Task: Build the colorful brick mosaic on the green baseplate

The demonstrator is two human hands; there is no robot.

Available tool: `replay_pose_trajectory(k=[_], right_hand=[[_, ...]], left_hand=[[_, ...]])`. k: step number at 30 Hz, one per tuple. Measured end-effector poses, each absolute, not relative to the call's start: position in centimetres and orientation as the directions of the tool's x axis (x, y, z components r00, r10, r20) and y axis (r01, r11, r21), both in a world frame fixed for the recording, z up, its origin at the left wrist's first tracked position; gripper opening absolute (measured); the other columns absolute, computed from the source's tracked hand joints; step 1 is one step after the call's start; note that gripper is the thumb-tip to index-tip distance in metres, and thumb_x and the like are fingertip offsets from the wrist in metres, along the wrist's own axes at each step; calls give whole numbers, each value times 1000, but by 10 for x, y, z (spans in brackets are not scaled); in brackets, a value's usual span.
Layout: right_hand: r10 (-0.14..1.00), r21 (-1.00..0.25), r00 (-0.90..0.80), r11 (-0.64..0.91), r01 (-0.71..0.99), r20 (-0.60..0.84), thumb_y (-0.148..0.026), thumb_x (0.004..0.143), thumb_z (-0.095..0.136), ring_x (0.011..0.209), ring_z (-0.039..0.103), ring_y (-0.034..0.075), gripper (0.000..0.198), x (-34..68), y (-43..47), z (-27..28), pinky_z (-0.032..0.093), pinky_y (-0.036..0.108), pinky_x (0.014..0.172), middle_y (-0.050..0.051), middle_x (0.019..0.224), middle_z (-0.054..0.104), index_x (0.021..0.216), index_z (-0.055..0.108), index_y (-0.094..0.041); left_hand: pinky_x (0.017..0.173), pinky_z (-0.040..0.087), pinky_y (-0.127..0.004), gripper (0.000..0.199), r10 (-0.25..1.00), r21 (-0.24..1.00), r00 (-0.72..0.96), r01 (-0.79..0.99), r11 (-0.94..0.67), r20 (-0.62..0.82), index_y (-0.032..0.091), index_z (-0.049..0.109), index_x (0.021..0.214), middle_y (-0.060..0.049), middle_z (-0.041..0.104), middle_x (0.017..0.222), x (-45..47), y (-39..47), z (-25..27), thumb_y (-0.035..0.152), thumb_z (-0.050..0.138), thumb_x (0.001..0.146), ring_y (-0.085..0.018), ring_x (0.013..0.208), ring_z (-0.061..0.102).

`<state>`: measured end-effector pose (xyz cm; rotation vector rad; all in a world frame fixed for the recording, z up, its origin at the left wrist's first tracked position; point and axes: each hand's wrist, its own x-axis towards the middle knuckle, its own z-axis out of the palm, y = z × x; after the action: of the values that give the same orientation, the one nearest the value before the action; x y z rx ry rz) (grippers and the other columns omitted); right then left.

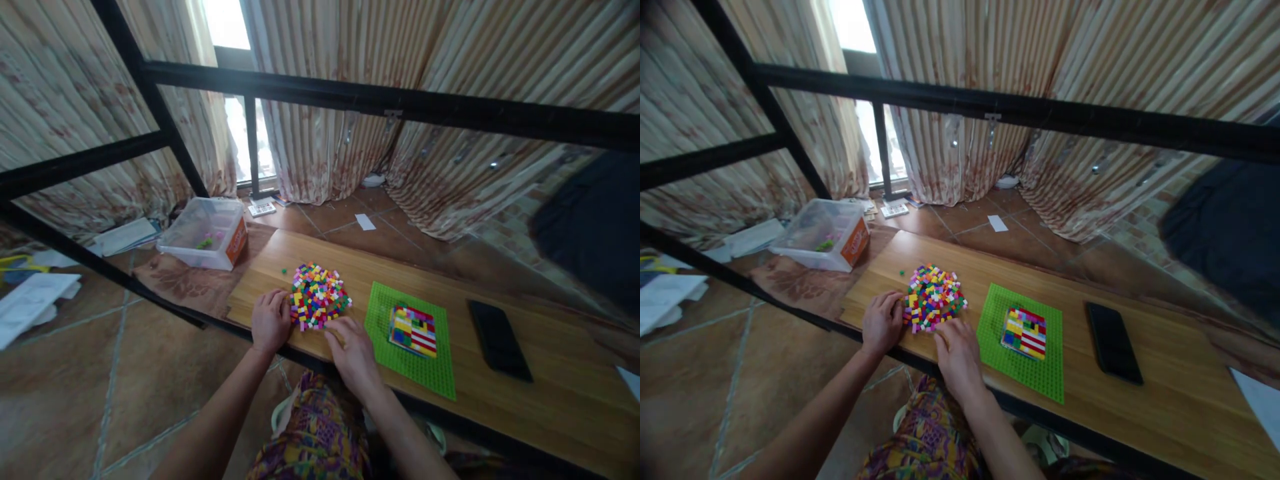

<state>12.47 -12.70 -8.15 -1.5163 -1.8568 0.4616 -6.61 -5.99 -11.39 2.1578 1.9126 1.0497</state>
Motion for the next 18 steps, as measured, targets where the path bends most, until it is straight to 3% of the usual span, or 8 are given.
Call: replay_pose_trajectory(k=[9,18], right_hand=[[872,-452,-322,470,758,368,-26,86,61,100,50,27,16,78,-112,-83,43,44,85,8,110,59,99,70,-29],[886,-417,-294,434,798,359,-23,90,55,100,48,25,17,106,-104,-93,41,41,87,7,105,58,94,71,-28]], left_hand=[[94,47,-38,31,900,527,-63,828,-193,431,19,64,110,-10,66,111,-68,-61,-122,16,42,89,-23,106,59],[94,47,-38,34,910,539,-62,821,-187,410,18,62,113,-10,65,112,-66,-63,-121,13,42,87,-24,104,58]])
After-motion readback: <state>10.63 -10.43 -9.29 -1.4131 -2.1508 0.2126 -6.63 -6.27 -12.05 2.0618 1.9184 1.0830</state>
